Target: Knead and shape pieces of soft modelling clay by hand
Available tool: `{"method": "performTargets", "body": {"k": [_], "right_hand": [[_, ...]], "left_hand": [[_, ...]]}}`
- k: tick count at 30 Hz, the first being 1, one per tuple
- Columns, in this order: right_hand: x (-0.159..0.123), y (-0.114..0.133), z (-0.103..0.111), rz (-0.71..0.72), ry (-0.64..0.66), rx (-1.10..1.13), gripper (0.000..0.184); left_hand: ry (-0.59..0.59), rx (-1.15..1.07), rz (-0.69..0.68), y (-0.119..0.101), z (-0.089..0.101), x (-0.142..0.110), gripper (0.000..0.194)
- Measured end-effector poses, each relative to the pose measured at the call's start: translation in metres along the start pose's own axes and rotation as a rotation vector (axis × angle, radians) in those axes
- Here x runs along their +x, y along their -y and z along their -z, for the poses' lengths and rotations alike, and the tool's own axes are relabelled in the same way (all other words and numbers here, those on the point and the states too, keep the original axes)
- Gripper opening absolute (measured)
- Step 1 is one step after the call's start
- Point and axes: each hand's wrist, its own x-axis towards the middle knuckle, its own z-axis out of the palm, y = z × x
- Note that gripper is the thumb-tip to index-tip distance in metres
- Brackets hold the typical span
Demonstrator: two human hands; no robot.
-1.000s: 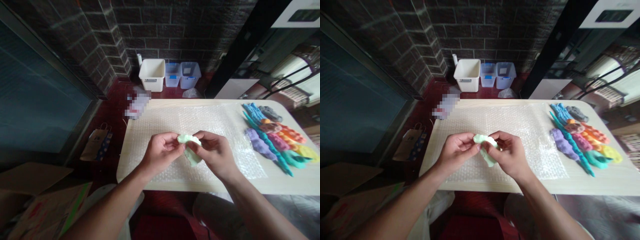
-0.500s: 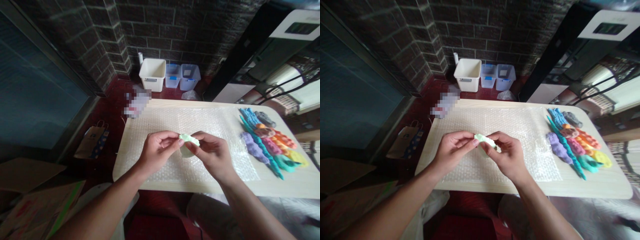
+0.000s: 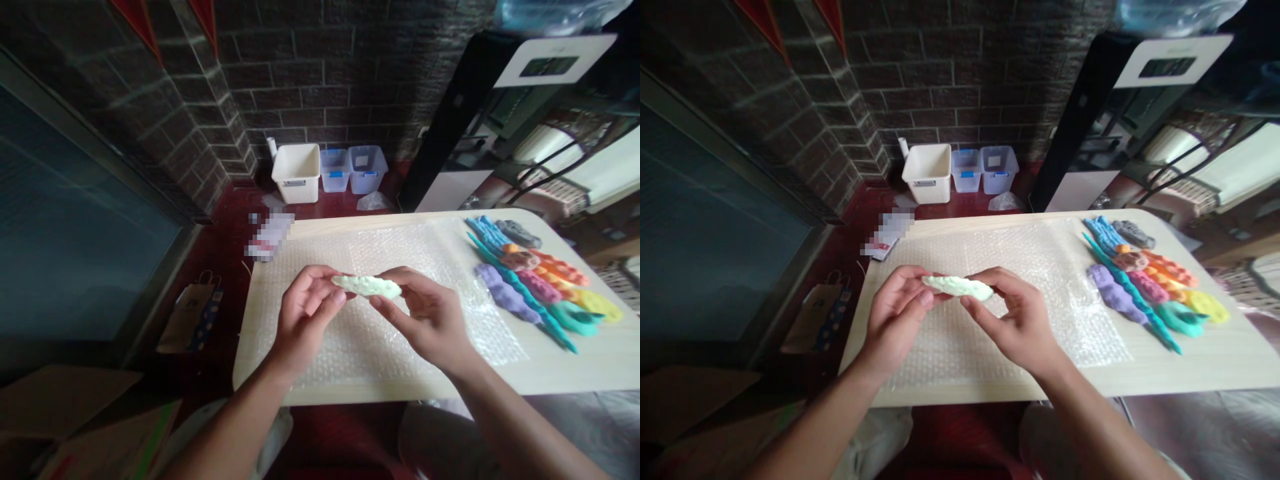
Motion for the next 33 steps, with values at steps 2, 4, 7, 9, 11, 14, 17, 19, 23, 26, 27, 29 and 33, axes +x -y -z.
{"method": "performTargets", "body": {"k": [2,4,7,9,11,14,17,19,23,26,27,29,33], "right_hand": [[-0.001,0.001,-0.001,-0.065,0.01,0.061,0.017],[-0.001,0.0,-0.002,-0.099,-0.002,0.096,0.022],[0.001,-0.003,-0.002,-0.04,-0.011,0.08,0.025],[0.002,-0.005,0.0,0.041,-0.005,0.039,0.025],[0.003,-0.006,0.002,0.11,-0.003,-0.011,0.027],[0.004,-0.005,0.004,0.159,0.001,-0.097,0.029],[0.003,-0.003,0.005,0.162,0.007,-0.148,0.03],[0.002,-0.002,0.004,0.162,0.002,-0.155,0.03],[0.003,-0.002,0.004,0.158,-0.011,-0.156,0.028],[0.003,-0.003,0.004,0.148,-0.01,-0.153,0.025],[0.004,-0.003,0.004,0.144,-0.009,-0.153,0.024],[0.004,-0.003,0.004,0.141,-0.01,-0.15,0.021],[0.005,-0.005,0.003,0.145,-0.016,-0.115,0.02]], "left_hand": [[-0.03,0.007,0.019,0.002,0.001,0.001,0.02],[-0.059,0.011,0.045,0.002,0.001,0.003,0.019],[-0.077,-0.017,0.084,-0.001,0.001,0.004,0.016],[-0.08,-0.07,0.098,-0.005,0.002,0.005,0.015],[-0.074,-0.125,0.093,-0.008,0.002,0.005,0.016],[-0.05,-0.176,0.09,-0.01,0.002,0.005,0.015],[-0.042,-0.194,0.091,-0.01,0.003,0.006,0.015],[-0.045,-0.19,0.08,-0.01,0.004,0.005,0.015],[-0.028,-0.186,0.058,-0.01,0.004,0.004,0.015],[-0.003,-0.191,0.042,-0.01,0.004,0.004,0.016],[0.0,-0.188,0.038,-0.01,0.004,0.004,0.017],[-0.003,-0.174,0.032,-0.009,0.003,0.004,0.021],[0.003,-0.139,0.011,-0.005,0.004,0.005,0.024]]}}
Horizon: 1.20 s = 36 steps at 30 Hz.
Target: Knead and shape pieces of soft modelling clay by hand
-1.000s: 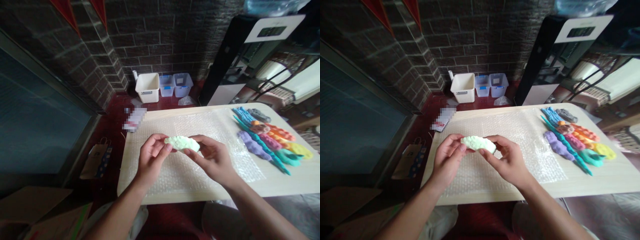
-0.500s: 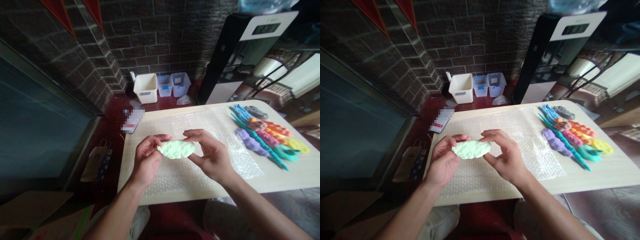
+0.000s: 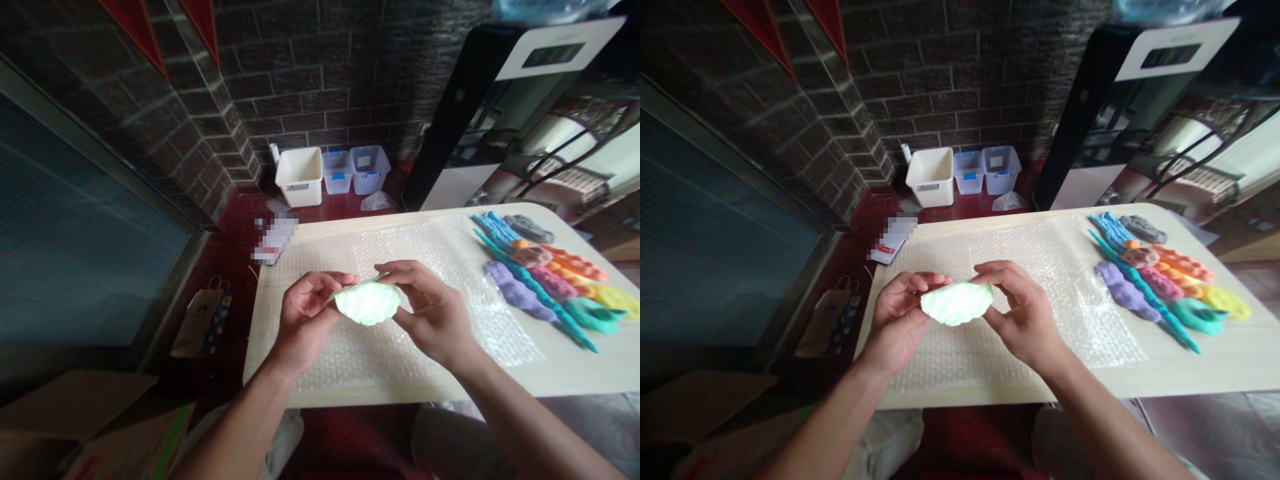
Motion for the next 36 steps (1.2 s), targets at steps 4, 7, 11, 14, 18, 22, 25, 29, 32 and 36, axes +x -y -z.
{"method": "performTargets", "body": {"k": [4,7,11,14,18,22,25,29,32,36], "right_hand": [[-0.003,-0.004,-0.002,-0.043,0.011,0.099,0.021],[-0.006,-0.008,-0.001,-0.073,0.055,0.176,0.025],[-0.007,-0.009,0.0,-0.112,0.135,0.233,0.027],[-0.005,-0.008,0.0,-0.17,0.199,0.24,0.023],[-0.003,-0.005,-0.005,-0.2,0.257,0.235,0.022],[-0.004,-0.006,-0.009,-0.272,0.255,0.232,0.016],[-0.004,-0.007,-0.009,-0.348,0.224,0.313,0.02],[0.0,-0.005,-0.005,-0.355,0.055,0.331,0.019],[0.004,0.002,-0.003,-0.25,-0.09,0.296,0.019],[0.004,0.012,-0.001,-0.113,-0.075,0.224,0.018]], "left_hand": [[0.012,0.072,0.0,0.001,0.001,-0.001,0.023],[0.059,0.072,0.012,0.0,0.001,-0.003,0.024],[0.113,0.11,-0.004,-0.002,-0.005,-0.004,0.026],[0.139,0.194,-0.092,-0.003,-0.008,-0.005,0.022],[0.179,0.321,-0.145,-0.001,-0.007,-0.008,0.024],[0.141,0.375,-0.12,-0.001,-0.006,-0.01,0.028],[-0.027,0.348,-0.095,-0.001,-0.005,-0.007,0.036],[-0.133,0.328,-0.028,0.003,0.002,0.0,0.047],[-0.034,0.333,0.042,0.006,0.006,0.002,0.04],[0.014,0.37,0.077,0.01,0.009,0.003,0.037]]}}
